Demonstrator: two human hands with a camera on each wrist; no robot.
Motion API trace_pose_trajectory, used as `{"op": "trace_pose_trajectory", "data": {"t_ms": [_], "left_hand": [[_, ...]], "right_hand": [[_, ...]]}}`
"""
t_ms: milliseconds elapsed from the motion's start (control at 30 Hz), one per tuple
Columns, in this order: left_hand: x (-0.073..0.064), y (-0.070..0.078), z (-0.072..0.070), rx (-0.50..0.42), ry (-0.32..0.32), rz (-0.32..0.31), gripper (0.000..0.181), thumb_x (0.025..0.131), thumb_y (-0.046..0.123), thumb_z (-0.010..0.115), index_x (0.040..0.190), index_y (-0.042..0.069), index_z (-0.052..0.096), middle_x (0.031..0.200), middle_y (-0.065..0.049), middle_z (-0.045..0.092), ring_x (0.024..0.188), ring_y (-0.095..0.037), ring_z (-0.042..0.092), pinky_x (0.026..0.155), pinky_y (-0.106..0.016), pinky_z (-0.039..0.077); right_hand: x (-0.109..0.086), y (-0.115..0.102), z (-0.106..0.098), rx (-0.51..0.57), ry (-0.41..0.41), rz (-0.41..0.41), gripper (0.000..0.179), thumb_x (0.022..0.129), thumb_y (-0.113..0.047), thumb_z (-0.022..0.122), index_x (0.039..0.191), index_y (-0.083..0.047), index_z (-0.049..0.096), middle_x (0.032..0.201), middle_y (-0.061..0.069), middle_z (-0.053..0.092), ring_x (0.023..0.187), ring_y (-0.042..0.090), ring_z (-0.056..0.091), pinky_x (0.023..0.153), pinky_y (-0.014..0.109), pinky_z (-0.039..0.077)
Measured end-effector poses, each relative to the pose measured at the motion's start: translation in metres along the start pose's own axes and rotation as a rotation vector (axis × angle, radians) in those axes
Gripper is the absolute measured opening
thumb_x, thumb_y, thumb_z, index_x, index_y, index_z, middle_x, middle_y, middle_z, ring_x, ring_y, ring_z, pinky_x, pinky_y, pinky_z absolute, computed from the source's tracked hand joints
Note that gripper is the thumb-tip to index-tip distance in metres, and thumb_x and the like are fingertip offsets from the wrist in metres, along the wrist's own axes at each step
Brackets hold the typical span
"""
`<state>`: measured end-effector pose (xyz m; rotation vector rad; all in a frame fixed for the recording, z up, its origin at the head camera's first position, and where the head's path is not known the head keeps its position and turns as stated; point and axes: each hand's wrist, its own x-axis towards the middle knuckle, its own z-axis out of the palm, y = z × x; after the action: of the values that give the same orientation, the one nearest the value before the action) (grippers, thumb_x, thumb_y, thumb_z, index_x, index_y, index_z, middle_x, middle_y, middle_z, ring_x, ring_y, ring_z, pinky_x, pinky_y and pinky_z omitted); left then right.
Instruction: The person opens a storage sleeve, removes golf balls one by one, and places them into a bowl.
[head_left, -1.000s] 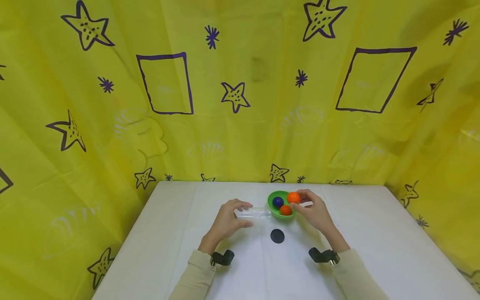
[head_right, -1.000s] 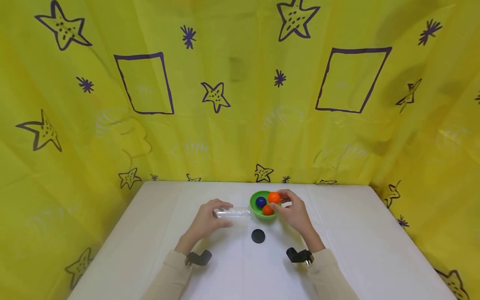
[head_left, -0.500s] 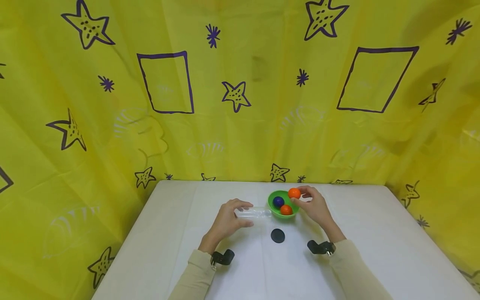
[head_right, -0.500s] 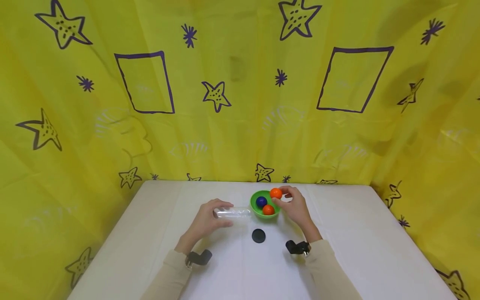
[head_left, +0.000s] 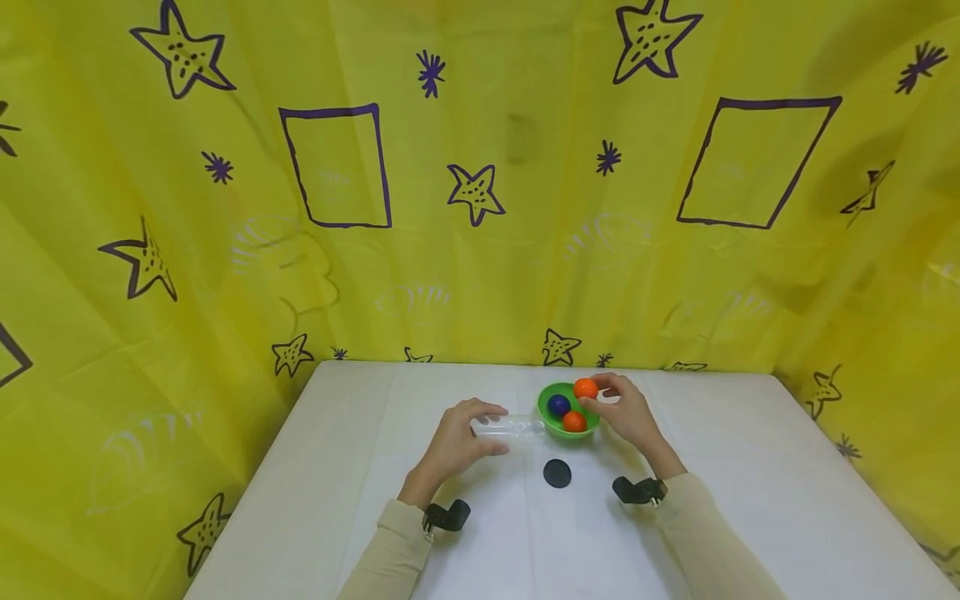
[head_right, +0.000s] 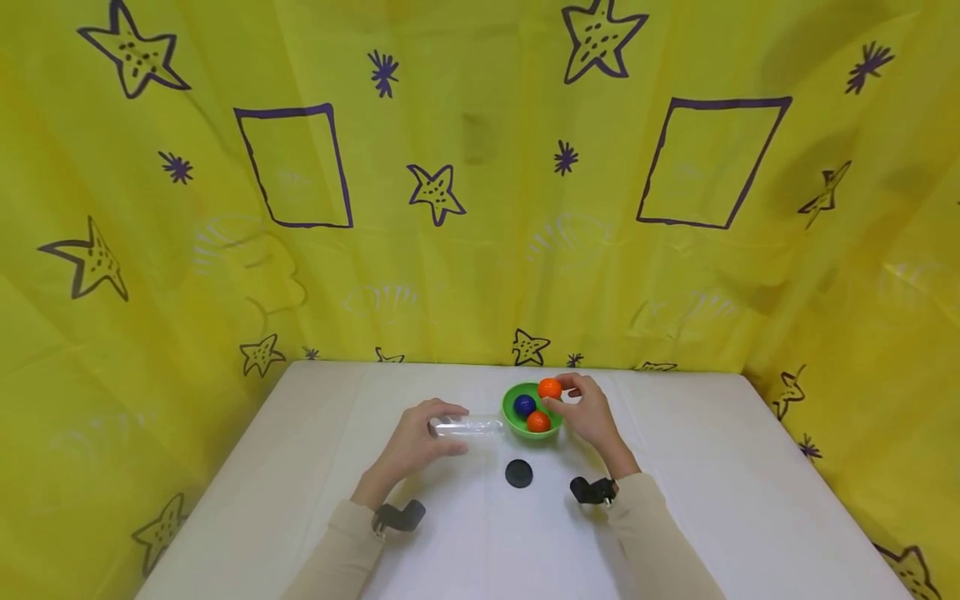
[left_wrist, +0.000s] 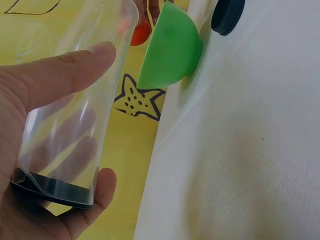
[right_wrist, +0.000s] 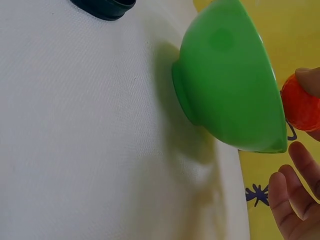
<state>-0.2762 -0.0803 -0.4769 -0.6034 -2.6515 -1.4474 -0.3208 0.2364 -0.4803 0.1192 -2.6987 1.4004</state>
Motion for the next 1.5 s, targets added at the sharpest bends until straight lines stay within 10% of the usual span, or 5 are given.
{"op": "trace_pose_trajectory", "data": {"t_ms": [1500], "left_hand": [[-0.0007,0.0032,0.0005,-0.039,-0.008,-0.039,0.047,0.077,0.018,0.09,0.121,0.014,0.074,0.118,-0.009,0.072,0.105,-0.034,0.062,0.079,-0.031,0.051]], "right_hand": [[-0.003,0.0058,0.0052,0.021,0.043,0.008,0.037,0.1,-0.026,0.067,0.128,-0.003,0.063,0.133,0.023,0.06,0.12,0.039,0.055,0.1,0.049,0.047]]}}
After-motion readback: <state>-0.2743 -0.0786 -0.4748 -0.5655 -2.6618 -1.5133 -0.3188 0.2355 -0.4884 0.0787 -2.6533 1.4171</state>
